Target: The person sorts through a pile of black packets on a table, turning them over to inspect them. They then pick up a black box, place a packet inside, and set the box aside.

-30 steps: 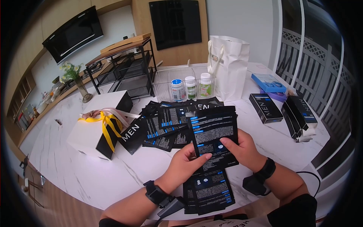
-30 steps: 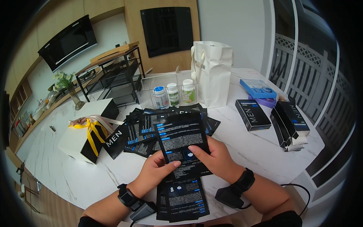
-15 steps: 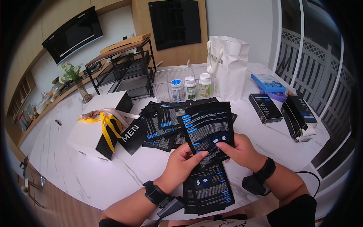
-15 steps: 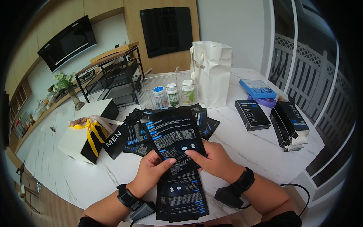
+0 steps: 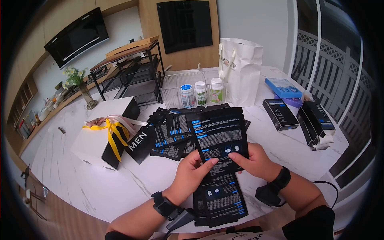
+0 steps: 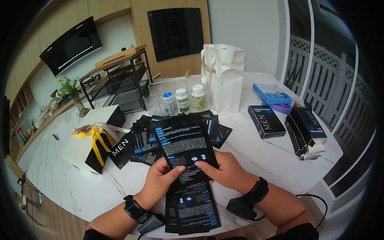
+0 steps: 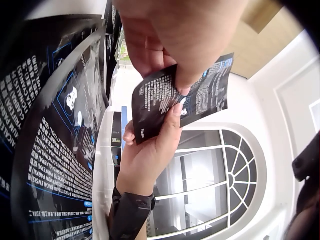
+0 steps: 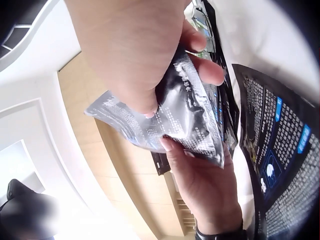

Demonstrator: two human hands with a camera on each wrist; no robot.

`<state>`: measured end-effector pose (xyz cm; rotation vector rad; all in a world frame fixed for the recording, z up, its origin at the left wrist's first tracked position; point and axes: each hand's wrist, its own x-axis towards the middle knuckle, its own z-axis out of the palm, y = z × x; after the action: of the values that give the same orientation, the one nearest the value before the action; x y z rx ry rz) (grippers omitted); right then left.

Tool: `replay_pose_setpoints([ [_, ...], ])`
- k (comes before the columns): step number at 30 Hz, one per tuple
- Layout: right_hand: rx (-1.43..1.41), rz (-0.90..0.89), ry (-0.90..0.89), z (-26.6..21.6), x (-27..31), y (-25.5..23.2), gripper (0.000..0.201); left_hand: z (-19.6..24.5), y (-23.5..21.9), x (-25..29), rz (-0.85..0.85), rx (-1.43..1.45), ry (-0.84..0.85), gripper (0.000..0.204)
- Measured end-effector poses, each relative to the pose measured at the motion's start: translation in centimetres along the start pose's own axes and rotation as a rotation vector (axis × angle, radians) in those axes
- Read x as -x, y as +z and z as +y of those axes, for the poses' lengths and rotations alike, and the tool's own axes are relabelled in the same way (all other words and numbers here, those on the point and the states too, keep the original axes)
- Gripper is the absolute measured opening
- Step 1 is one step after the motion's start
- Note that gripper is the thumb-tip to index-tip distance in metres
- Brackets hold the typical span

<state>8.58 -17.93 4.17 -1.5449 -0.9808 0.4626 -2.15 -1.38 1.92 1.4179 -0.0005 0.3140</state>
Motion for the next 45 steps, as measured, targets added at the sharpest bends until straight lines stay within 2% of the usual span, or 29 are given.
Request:
replay_pose_setpoints([
  [3, 0.024, -0.095, -0.011, 0.0, 0.4, 0.0, 0.023, -0.4, -0.5, -0.3, -0.003, -0.060, 0.001, 0.021],
  [5, 0.069, -0.083, -0.044, 0.1, 0.4, 0.0, 0.023, -0.3, -0.4, -0.1, 0.003, -0.037, -0.008, 0.021],
  [6, 0.035, -0.026, -0.041, 0.0, 0.2, 0.1, 0.023, -0.2, -0.3, -0.1, 0.008, -0.015, -0.016, 0.022],
  [13, -0.042, 0.039, -0.008, 0.1, -0.1, 0.1, 0.024, 0.0, 0.0, -0.1, -0.058, 0.076, -0.015, 0.024],
  [17, -0.083, 0.074, 0.002, 0.4, -0.1, 0.1, 0.022, -0.6, -0.5, -0.4, -0.029, -0.127, -0.076, 0.021],
  [19, -0.129, 0.057, -0.068, 0.5, -0.1, 0.4, 0.021, -0.7, -0.7, -0.4, -0.013, -0.193, -0.117, 0.019],
  [20, -0.129, 0.057, -0.068, 0.5, 0.0, 0.3, 0.021, -0.8, -0.8, -0.4, 0.021, -0.157, -0.074, 0.017],
  [22, 0.012, -0.123, -0.007, 0.5, 0.1, 0.2, 0.022, -0.9, -0.8, -0.5, 0.055, -0.121, -0.032, 0.016],
  [23, 0.011, -0.123, -0.007, 0.5, 0.1, 0.2, 0.022, -0.8, -0.8, -0.5, 0.058, -0.102, -0.031, 0.016],
  [25, -0.072, -0.034, 0.120, 0.5, -0.1, 0.2, 0.021, -0.6, -0.6, -0.3, 0.061, -0.084, -0.031, 0.015],
  [27, -0.109, -0.014, 0.103, 0.3, -0.3, 0.1, 0.021, -0.3, -0.5, -0.1, -0.021, -0.074, -0.007, 0.014],
  [29, -0.145, 0.004, 0.085, 0.3, -0.3, 0.1, 0.021, -0.4, -0.5, -0.2, -0.001, -0.063, -0.008, 0.014],
  [32, -0.131, -0.068, 0.081, 0.6, 0.1, 0.2, 0.021, -0.5, -0.6, -0.4, 0.027, -0.037, -0.008, 0.014],
  [34, -0.101, -0.029, 0.024, 0.4, 0.2, 0.4, 0.022, -0.5, -0.5, -0.4, 0.033, -0.021, -0.008, 0.014],
  [39, -0.125, 0.063, 0.076, 0.3, -0.2, 0.2, 0.019, -0.6, -0.3, -0.4, -0.013, -0.017, -0.047, 0.015],
  [42, -0.083, -0.111, 0.053, 0.3, 0.4, 0.3, 0.016, -1.0, -0.8, -0.6, 0.003, -0.061, -0.055, 0.014],
  [45, -0.073, -0.074, 0.076, 0.3, 0.4, 0.2, 0.016, -0.8, -0.6, -0.4, -0.004, -0.021, -0.025, 0.013],
])
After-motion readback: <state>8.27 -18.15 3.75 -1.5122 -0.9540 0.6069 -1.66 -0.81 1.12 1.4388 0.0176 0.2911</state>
